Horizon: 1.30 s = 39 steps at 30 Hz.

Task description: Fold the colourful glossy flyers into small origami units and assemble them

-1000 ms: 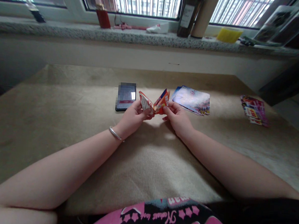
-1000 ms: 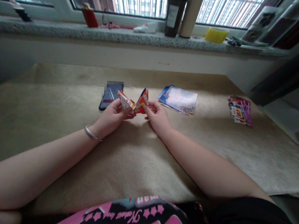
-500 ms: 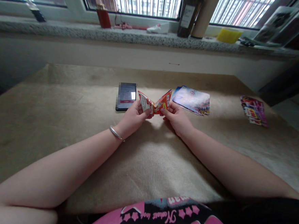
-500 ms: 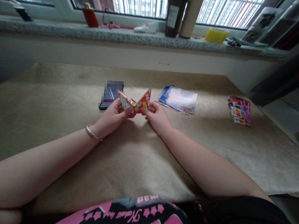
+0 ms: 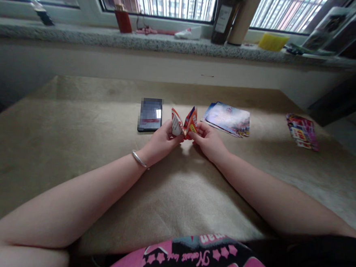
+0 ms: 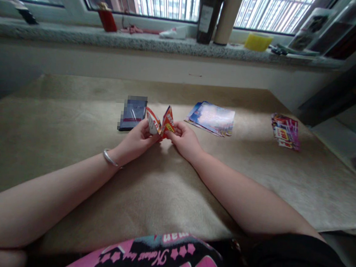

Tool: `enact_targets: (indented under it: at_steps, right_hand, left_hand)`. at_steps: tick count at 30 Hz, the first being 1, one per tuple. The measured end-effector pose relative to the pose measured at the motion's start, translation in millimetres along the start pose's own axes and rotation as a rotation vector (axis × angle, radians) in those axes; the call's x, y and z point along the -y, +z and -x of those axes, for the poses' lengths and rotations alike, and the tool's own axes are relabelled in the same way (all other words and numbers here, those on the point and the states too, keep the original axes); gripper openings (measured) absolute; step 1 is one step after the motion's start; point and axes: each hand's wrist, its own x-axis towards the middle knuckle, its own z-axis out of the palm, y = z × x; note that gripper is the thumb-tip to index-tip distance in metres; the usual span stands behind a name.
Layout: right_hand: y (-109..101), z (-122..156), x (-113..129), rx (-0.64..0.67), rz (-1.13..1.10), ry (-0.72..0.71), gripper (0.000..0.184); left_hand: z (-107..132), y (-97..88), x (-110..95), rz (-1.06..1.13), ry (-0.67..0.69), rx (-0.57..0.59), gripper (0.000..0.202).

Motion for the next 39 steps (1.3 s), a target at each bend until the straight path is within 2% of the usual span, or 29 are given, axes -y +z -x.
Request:
enact_targets:
  at_steps: [5,12,17,21,25,30,39]
  right_hand:
    - [-0.2,0.4,-1.5,0.013,0.039,0.013,0.029]
    - [-2.1,0.3,-0.8,0.105,0.137,-0.067,0.027]
    - [-3.6,-0.4,-5.9,0.147,0.202,-0.054,0.028]
    - [-4.1,0.1,-11.3,0.143,0.307,-0.062,0.027]
    - [-5.0,2.0,-11.1,0.17,0.324,-0.055,0.028]
    - [-5.9,3.3,-9.0,0.16,0.393,-0.157,0.031]
    - [-3.1,5.8,-4.3,0.184,0.447,-0.083,0.029]
  left_hand:
    - [-0.5,-0.3,1.7,-0.025,0.012,0.001,0.025]
    - [-1.4,0.7,1.2,0.071,-0.005,0.031,0.028]
    - [-1.2,-1.3,4.2,-0.097,0.017,0.024,0.029]
    - [-0.7,-4.1,7.8,-0.209,0.019,0.063,0.035]
    - [-1.4,-5.6,8.3,-0.165,0.028,0.092,0.037]
    - [-3.0,-6.0,10.0,-0.09,0.045,0.123,0.038]
    - [0.2,-9.3,15.4,-0.262,0.044,0.151,0.041]
